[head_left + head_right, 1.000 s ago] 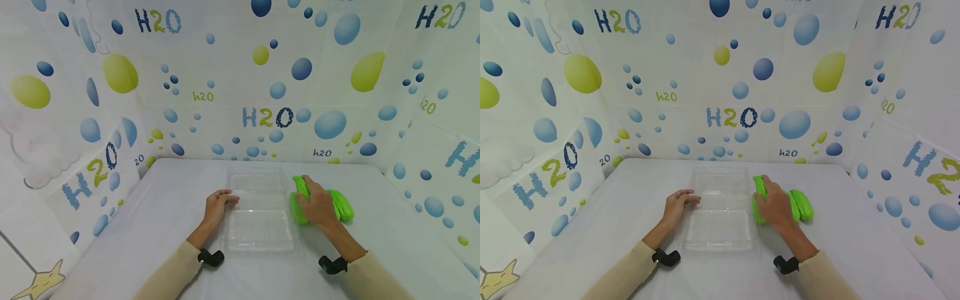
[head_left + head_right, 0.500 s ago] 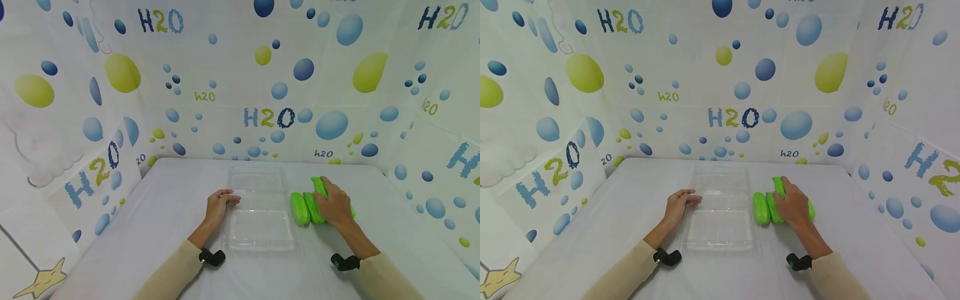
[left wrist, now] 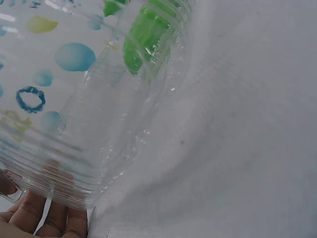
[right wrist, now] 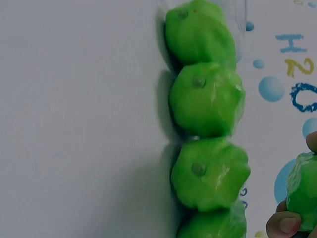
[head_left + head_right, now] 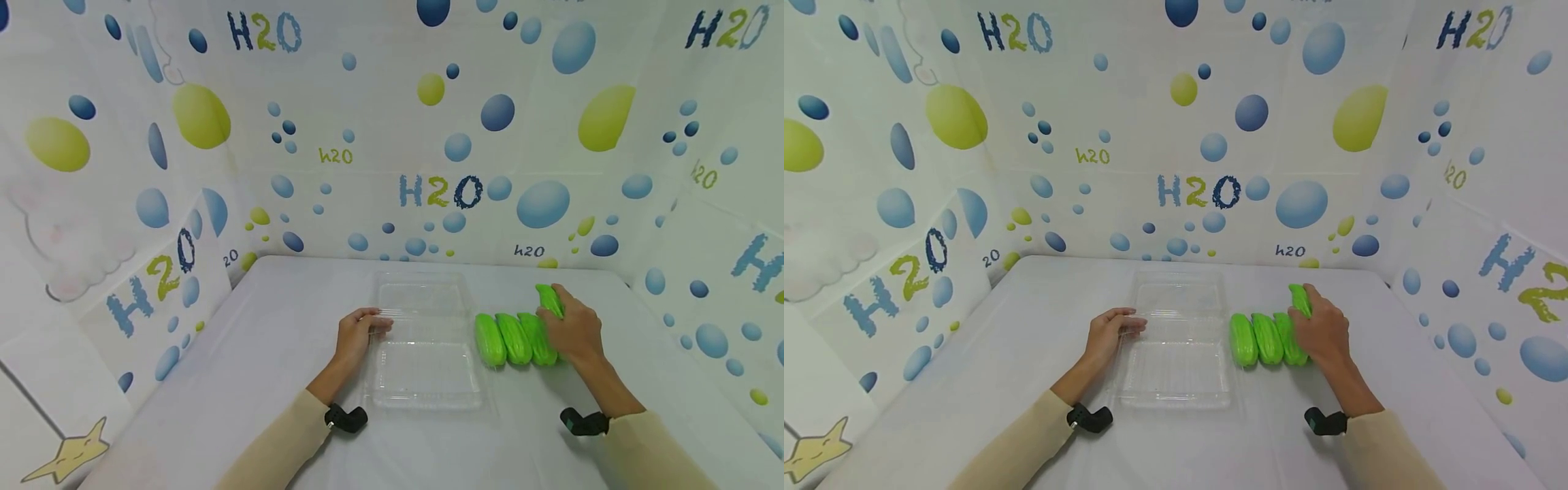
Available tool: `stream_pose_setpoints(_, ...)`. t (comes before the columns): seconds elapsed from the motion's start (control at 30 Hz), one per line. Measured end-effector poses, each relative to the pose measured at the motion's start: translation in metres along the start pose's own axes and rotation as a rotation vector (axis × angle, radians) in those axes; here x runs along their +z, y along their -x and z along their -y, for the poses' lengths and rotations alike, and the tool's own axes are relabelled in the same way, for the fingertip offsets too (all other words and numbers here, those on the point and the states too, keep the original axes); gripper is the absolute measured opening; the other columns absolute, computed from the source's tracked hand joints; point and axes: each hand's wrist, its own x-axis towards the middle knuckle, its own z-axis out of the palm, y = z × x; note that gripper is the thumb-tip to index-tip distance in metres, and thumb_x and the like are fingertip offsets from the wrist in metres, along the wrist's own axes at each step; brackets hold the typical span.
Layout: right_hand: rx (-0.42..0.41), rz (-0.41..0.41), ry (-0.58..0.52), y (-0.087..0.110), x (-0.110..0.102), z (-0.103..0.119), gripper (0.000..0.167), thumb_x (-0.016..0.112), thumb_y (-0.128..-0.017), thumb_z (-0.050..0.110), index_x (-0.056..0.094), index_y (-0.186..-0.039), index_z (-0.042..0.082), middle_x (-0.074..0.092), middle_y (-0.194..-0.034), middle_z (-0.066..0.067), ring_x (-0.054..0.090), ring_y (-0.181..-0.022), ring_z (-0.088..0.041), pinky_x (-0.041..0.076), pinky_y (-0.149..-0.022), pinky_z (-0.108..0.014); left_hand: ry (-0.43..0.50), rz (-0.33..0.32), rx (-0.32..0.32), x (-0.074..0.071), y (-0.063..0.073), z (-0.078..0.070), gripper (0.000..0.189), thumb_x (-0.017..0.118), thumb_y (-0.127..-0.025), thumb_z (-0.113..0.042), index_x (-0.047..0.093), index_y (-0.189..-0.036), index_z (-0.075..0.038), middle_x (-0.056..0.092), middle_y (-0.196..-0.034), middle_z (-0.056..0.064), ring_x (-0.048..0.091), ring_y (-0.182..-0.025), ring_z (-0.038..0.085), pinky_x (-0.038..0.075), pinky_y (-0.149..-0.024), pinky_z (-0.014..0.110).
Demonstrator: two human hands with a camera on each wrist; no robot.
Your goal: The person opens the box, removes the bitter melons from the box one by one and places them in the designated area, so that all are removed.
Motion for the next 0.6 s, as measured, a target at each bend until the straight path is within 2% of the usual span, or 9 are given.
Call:
stream_pose_setpoints(0.13, 0.022, -0.004, 0.030, -0.002, -0.004, -0.007, 0.057, 0.058, -0.098, 0.022, 0.047, -0.147, -0.005, 0.059, -0.129, -0.037, 0.061, -0.094, -0.045, 0.045, -0.069, -0.055, -0.011, -0.004, 0.008, -0.001, -0.009, 0.015, 0.031, 0.040, -0.102, -0.001, 0.057, -0.123, 0.014, 0.073, -0.106, 0.028, 0.073, -0.099, 0.040, 0.058, -0.089, 0.046)
stream_pose_setpoints(0.2, 0.039, 0.002, 0.036, -0.002, -0.005, -0.011, 0.057, 0.058, -0.098, 0.023, 0.046, -0.148, -0.004, 0.058, -0.131, -0.037, 0.062, -0.099, -0.047, 0.046, -0.072, -0.056, -0.020, -0.010, 0.015, -0.002, -0.013, 0.023, 0.032, 0.040, -0.103, -0.002, 0.056, -0.125, 0.014, 0.074, -0.106, 0.027, 0.073, -0.099, 0.037, 0.058, -0.089, 0.045)
stream_pose_setpoints(0.37, 0.070, 0.017, 0.033, -0.002, -0.006, -0.019, 0.059, 0.058, -0.099, 0.024, 0.044, -0.149, -0.004, 0.052, -0.137, -0.038, 0.056, -0.115, -0.055, 0.046, -0.082, -0.064, -0.028, -0.029, 0.020, -0.001, -0.014, 0.024, 0.032, 0.041, -0.102, -0.004, 0.058, -0.124, 0.012, 0.075, -0.104, 0.023, 0.075, -0.095, 0.031, 0.059, -0.084, 0.037)
stream_pose_setpoints(0.6, 0.103, 0.029, 0.039, -0.003, -0.007, -0.032, 0.059, 0.058, -0.100, 0.025, 0.044, -0.150, -0.003, 0.050, -0.139, -0.039, 0.057, -0.110, -0.052, 0.045, -0.079, -0.060, -0.037, -0.037, 0.022, -0.001, -0.014, 0.024, 0.031, 0.041, -0.101, -0.002, 0.059, -0.121, 0.013, 0.076, -0.100, 0.022, 0.076, -0.089, 0.025, 0.060, -0.078, 0.031)
